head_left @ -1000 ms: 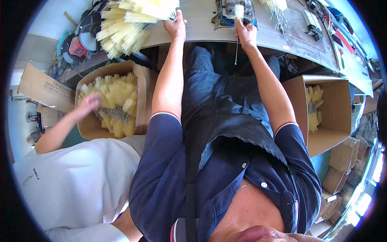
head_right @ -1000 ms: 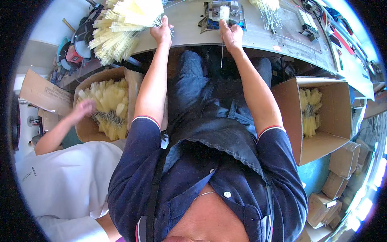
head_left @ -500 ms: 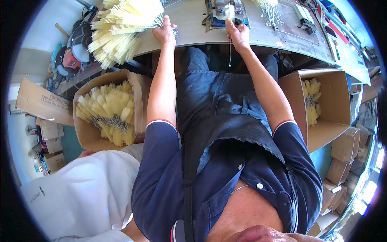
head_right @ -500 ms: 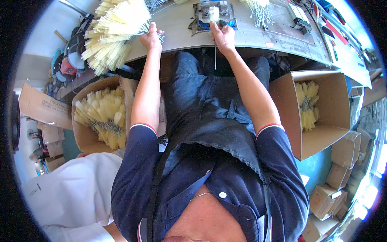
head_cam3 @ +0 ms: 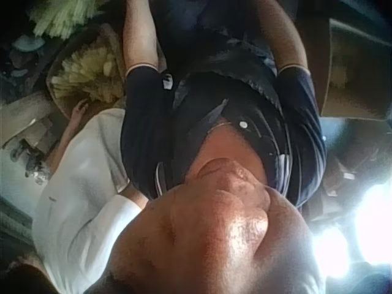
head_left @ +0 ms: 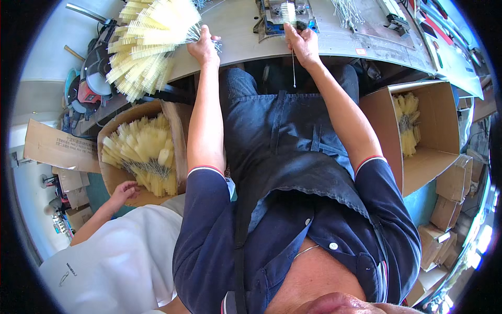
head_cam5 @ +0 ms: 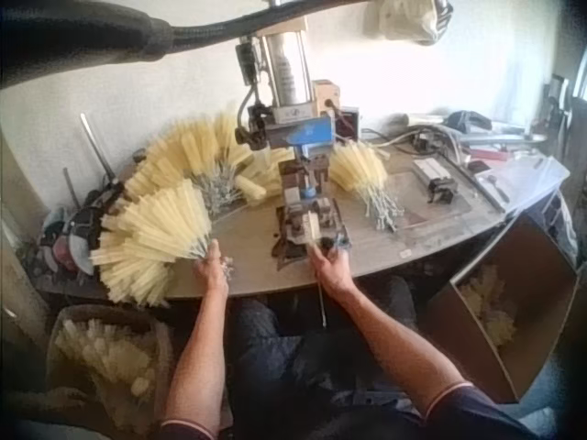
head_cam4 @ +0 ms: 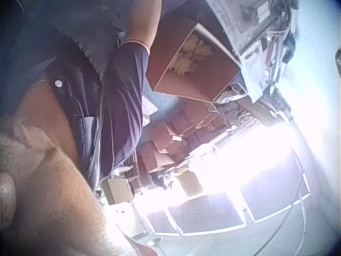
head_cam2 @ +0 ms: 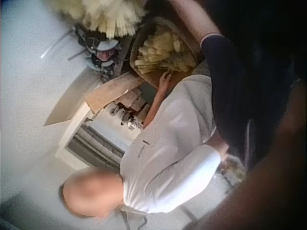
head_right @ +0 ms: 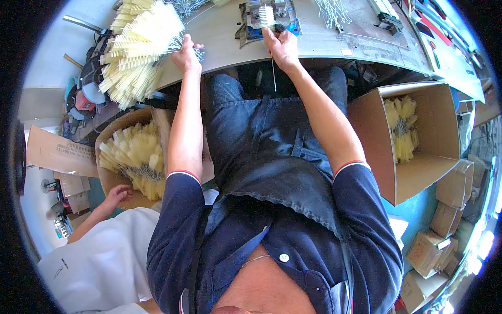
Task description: Using a machine to attach bristles to wire handles to manufacture brushes.
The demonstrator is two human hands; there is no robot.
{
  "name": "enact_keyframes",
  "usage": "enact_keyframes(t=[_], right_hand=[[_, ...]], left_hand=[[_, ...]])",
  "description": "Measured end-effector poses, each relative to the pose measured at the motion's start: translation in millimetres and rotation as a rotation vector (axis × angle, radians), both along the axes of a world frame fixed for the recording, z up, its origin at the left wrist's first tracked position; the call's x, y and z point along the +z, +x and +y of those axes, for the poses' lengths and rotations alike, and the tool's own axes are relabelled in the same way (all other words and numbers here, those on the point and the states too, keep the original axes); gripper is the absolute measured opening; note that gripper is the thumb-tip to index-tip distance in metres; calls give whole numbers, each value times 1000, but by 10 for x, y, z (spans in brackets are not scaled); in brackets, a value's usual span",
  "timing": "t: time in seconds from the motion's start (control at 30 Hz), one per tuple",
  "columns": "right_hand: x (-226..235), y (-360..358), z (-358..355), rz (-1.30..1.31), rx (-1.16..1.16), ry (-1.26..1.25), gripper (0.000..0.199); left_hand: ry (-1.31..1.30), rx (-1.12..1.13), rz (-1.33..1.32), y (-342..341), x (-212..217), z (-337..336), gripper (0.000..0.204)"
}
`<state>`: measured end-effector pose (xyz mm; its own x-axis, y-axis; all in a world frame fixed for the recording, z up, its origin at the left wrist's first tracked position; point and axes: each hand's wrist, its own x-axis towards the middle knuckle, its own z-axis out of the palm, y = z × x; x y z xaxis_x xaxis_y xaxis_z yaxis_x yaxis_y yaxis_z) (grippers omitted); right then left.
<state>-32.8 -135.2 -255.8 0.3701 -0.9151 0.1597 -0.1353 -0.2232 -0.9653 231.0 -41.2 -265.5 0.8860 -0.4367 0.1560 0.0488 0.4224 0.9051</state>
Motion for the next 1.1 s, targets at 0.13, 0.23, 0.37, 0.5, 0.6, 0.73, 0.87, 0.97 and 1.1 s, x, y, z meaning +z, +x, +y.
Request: enact_keyframes(t=[0.13,0.23,0.37,0.5,0.6,0.73,0.87,0.97,1.1], right_hand=[[-65,-1,-52,-9,10,8,59],[-47,-2,-22,-14,13,9,59],[5,-9,17,5,7,21,59],[14,-26,12,6,3,22,59],[36,-43,33,-41,19,50,58],[14,-37,10,-57,8,32,58],[-5,-16,-9,-47,9,31,58],[8,-29,5,-93,27,53,58],[-13,-67,-31,-66,15,69,56]], left_hand=[[-24,8,-6,-46,37,-22,24],[1,-10,20,-34,38,-8,22],[51,23,15,-14,16,-2,19],[41,14,19,-50,29,-11,18],[45,10,20,-50,32,15,18],[8,13,8,-59,28,0,18],[26,13,23,-4,12,-5,19],[21,10,27,-29,30,0,18],[-34,-20,108,-130,92,16,18]])
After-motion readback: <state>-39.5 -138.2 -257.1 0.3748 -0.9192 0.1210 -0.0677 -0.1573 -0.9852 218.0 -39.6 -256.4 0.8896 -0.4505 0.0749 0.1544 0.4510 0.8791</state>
